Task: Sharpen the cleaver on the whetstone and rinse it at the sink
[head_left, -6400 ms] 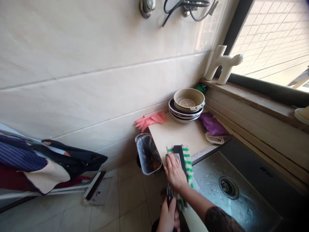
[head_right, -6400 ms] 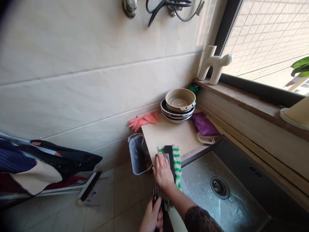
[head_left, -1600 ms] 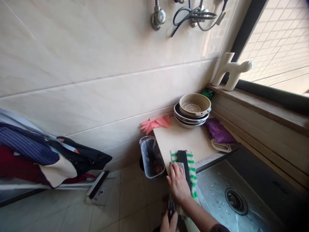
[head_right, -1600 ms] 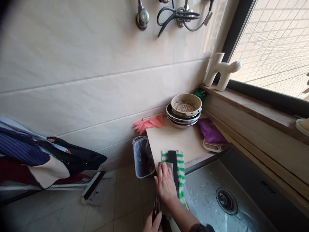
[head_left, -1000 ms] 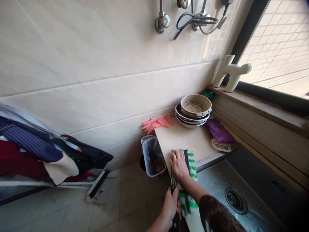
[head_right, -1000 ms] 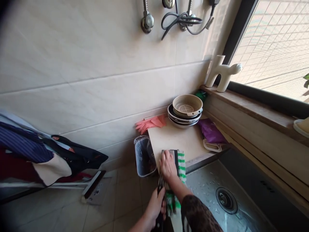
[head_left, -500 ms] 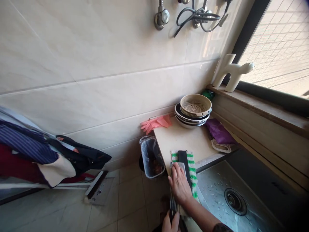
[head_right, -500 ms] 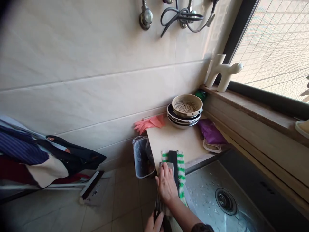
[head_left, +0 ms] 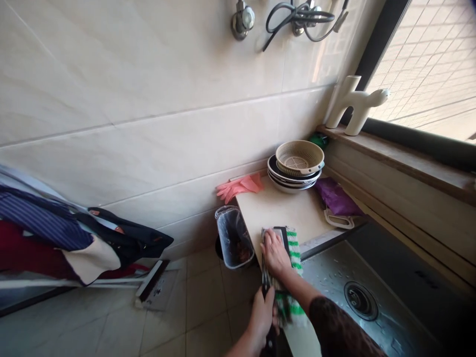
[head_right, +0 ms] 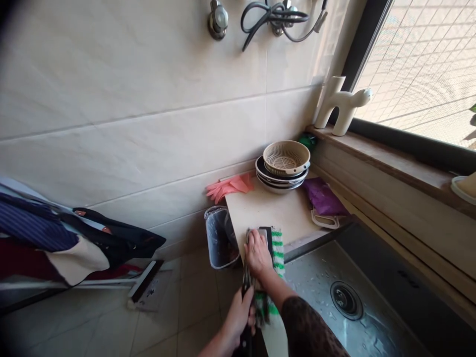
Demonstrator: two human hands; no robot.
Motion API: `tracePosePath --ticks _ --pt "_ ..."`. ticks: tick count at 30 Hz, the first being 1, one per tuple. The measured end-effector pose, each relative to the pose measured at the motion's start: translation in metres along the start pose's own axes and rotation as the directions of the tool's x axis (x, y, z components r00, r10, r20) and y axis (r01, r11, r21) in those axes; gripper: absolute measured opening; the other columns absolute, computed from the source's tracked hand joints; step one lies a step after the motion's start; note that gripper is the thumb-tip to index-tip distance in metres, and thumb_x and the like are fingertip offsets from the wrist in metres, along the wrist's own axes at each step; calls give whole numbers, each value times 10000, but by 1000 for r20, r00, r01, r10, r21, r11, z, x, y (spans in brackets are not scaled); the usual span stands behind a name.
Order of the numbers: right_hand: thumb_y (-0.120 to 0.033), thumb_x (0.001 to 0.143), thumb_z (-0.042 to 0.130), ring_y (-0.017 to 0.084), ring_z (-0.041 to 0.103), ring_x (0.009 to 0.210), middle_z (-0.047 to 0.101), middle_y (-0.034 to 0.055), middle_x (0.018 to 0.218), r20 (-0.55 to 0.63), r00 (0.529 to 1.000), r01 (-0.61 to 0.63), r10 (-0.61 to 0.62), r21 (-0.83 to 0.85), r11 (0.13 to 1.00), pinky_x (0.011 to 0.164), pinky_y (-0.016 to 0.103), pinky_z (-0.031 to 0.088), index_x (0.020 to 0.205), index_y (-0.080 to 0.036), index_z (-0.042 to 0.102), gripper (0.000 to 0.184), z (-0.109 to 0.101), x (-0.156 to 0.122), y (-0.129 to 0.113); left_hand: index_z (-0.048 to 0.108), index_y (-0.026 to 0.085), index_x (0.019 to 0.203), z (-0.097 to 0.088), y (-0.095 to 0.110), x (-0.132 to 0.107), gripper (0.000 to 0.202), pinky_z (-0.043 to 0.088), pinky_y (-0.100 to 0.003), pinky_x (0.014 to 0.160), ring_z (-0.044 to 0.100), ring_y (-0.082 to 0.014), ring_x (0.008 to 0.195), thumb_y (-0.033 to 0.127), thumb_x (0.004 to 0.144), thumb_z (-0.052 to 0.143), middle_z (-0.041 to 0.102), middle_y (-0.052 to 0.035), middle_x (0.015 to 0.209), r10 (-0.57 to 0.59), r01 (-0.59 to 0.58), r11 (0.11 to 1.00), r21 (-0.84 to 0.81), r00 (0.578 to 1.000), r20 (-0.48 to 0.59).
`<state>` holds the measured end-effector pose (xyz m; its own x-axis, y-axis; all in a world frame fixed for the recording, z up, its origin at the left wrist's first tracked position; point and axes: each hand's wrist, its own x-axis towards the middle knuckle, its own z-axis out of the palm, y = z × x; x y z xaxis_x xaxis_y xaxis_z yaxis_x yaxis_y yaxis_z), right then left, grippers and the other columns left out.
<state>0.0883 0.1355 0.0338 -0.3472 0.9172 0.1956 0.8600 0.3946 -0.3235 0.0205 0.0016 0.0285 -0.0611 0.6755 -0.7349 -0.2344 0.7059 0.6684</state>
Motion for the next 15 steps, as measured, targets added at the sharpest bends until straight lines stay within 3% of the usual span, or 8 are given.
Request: tracePosePath --ticks 2,7,12,15 --pt "-239 991 364 287 460 1338 523 219 1411 10 1000 -14 14 -3 1000 1120 451 354 1331 -40 520 424 -1 4 0 502 218 1054 -1 1 0 637 301 -201 359 317 -78 344 752 718 594 368 125 475 11 -11 1000 14 1000 23" --pt "-301 987 403 299 447 1351 507 228 1431 -18 1000 15 -15 1 1000 1110 458 366 1369 -36 488 473 7 -25 -7 535 194 1025 -14 -32 -5 686 354 -220 401 451 -108 392 759 653 650 452 83 495 47 -45 994 95 999 -20" --pt "-236 984 367 289 469 1325 522 224 1411 -17 1000 -21 21 -1 1000 1108 470 362 1343 -54 510 428 1 6 0 507 202 1039 -2 2 5 727 301 -207 353 322 -84 339 823 667 570 363 126 458 62 -64 997 37 997 37" --pt "-255 981 390 295 467 1330 524 231 1407 -19 1000 -17 17 -9 1000 1107 463 366 1343 -44 510 435 4 3 0 515 203 1044 -1 -2 4 768 289 -205 350 330 -86 331 845 627 586 358 124 450 60 -60 998 17 998 37"
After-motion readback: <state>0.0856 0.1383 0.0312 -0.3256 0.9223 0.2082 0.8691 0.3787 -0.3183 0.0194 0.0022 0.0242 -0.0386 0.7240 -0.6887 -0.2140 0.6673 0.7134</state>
